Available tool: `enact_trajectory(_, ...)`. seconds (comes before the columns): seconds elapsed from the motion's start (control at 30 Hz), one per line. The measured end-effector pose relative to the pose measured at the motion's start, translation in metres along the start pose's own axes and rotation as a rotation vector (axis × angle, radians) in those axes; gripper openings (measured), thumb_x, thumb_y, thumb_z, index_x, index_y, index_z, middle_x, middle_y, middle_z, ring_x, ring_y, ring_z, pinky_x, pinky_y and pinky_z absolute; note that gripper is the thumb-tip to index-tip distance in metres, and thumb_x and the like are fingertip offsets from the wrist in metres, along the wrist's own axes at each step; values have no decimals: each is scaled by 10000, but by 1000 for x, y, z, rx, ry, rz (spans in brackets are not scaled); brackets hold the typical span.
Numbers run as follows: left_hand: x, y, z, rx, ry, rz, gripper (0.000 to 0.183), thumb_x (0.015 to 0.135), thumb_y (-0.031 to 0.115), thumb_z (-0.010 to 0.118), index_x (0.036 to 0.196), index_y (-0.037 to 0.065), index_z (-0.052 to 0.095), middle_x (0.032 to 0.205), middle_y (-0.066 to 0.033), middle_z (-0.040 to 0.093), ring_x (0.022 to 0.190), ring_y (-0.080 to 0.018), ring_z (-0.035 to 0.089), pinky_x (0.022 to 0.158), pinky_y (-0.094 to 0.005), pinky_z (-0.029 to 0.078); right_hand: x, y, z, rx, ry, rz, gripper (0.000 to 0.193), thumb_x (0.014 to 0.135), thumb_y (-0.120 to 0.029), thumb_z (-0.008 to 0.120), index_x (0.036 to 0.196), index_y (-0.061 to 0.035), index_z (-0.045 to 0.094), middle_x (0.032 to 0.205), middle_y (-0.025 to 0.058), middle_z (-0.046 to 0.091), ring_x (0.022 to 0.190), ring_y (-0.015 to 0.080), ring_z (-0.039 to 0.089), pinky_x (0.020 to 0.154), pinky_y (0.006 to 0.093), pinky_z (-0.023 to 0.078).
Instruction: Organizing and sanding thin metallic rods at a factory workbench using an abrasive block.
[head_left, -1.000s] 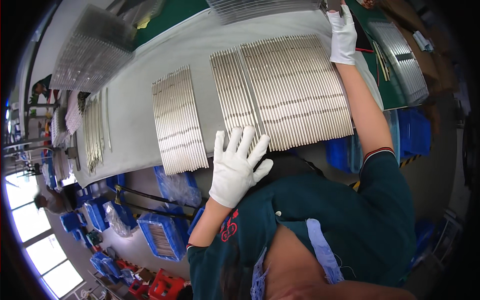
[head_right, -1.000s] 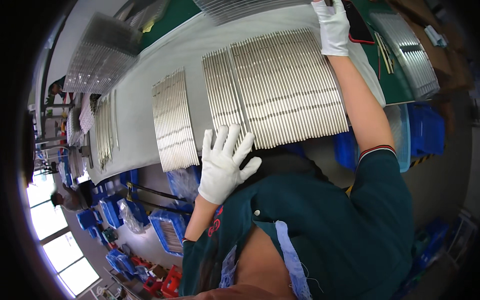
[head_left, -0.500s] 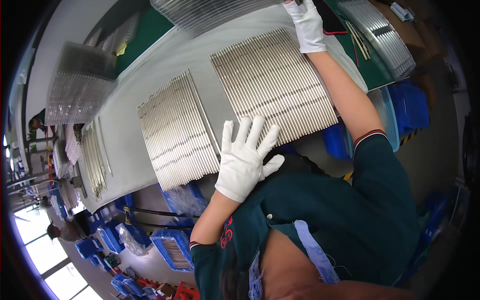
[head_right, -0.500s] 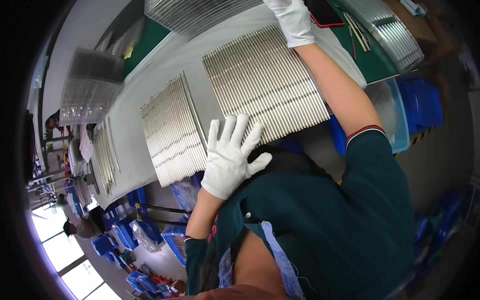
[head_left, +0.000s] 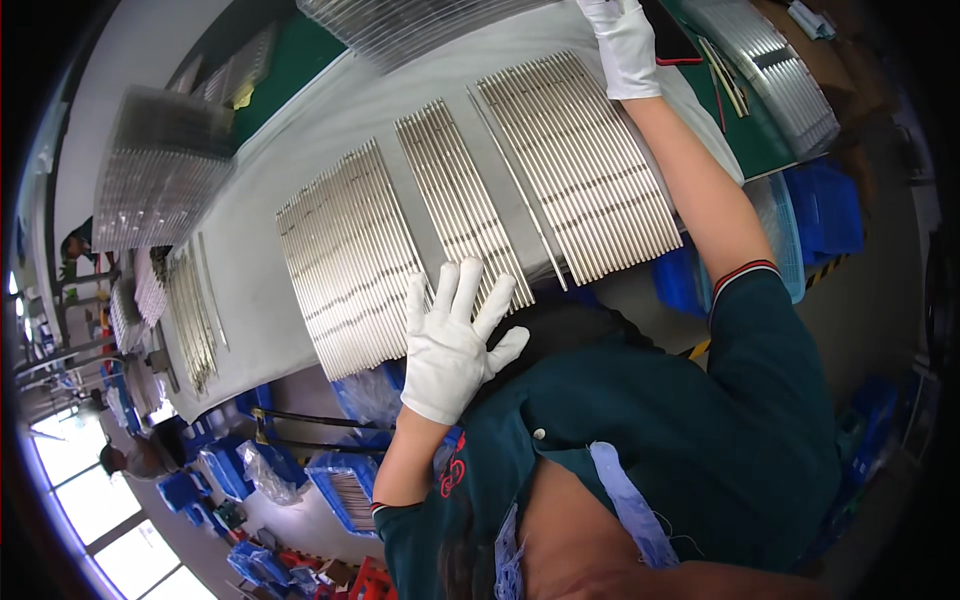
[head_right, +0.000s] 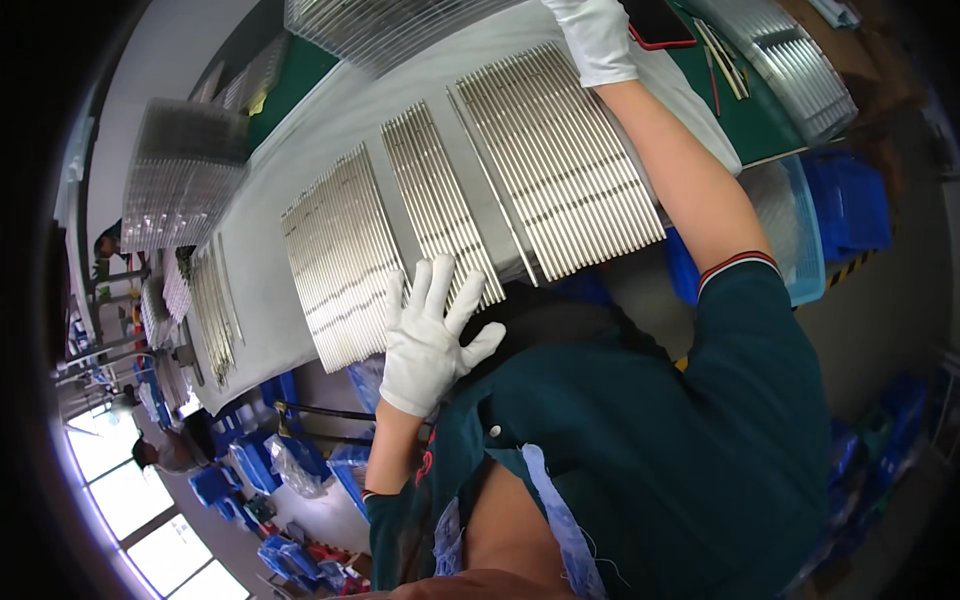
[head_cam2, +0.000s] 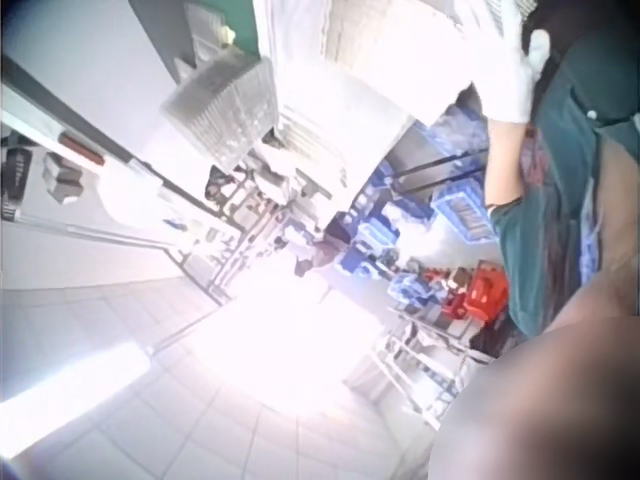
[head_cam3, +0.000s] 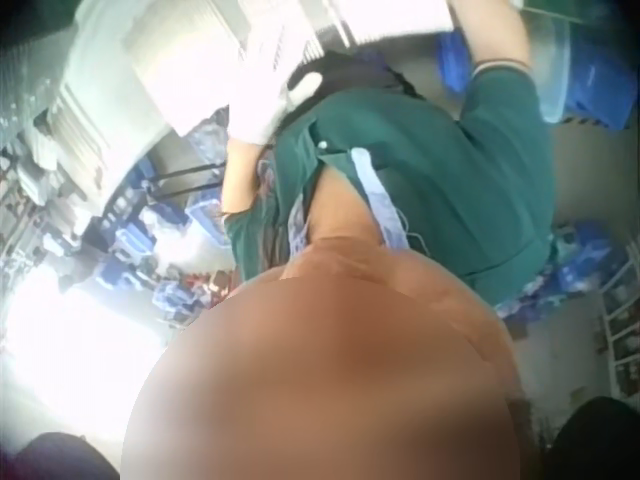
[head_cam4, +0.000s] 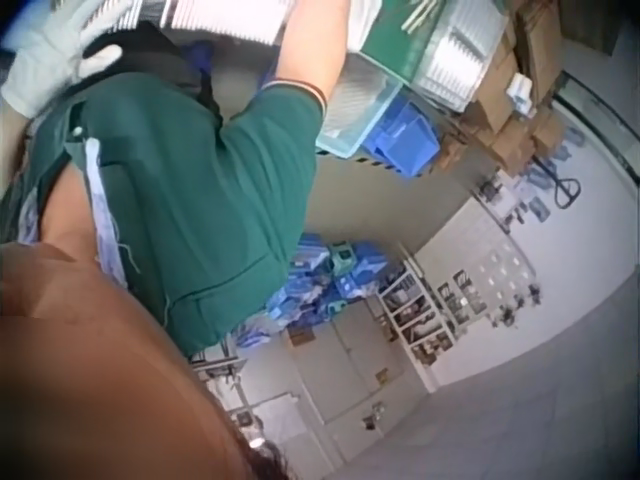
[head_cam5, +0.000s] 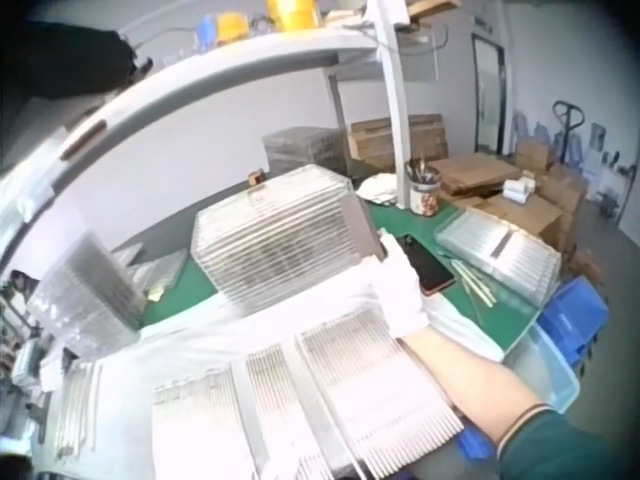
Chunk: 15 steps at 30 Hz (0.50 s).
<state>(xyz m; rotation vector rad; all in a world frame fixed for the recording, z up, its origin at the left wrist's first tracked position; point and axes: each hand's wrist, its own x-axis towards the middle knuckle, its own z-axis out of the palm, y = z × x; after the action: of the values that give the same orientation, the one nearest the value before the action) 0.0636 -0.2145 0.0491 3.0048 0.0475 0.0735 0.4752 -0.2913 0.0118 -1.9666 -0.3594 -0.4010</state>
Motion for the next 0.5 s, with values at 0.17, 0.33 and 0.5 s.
enact_trajectory(0.17, 11, 3, 4, -65, 55, 62, 721, 863, 502, 807, 1462, 152, 611, 1462, -206, 562, 1371, -415, 526, 1206, -631, 352, -3, 7, 4, 18, 6, -45, 632, 1018, -306, 664, 1575, -43, 523, 1424, 279, 662, 1303, 429, 654, 1083, 450, 535)
enact_trajectory(0.33, 39, 18, 14, -139, 73, 165, 690, 908, 496, 764, 1478, 141, 606, 1469, -214, 560, 1370, -429, 527, 1209, -612, 370, -2, 7, 3, -6, 13, -52, 597, 1025, -291, 657, 1554, -39, 544, 1374, 282, 684, 1277, 427, 667, 1067, 450, 541)
enact_trajectory(0.5, 45, 21, 13, -141, 61, 174, 686, 903, 493, 768, 1473, 143, 617, 1468, -209, 562, 1360, -433, 524, 1201, -613, 374, 1, 3, 3, -27, 83, -4, 549, 1035, -318, 635, 1502, -33, 596, 1309, 275, 715, 1239, 421, 686, 1045, 451, 549)
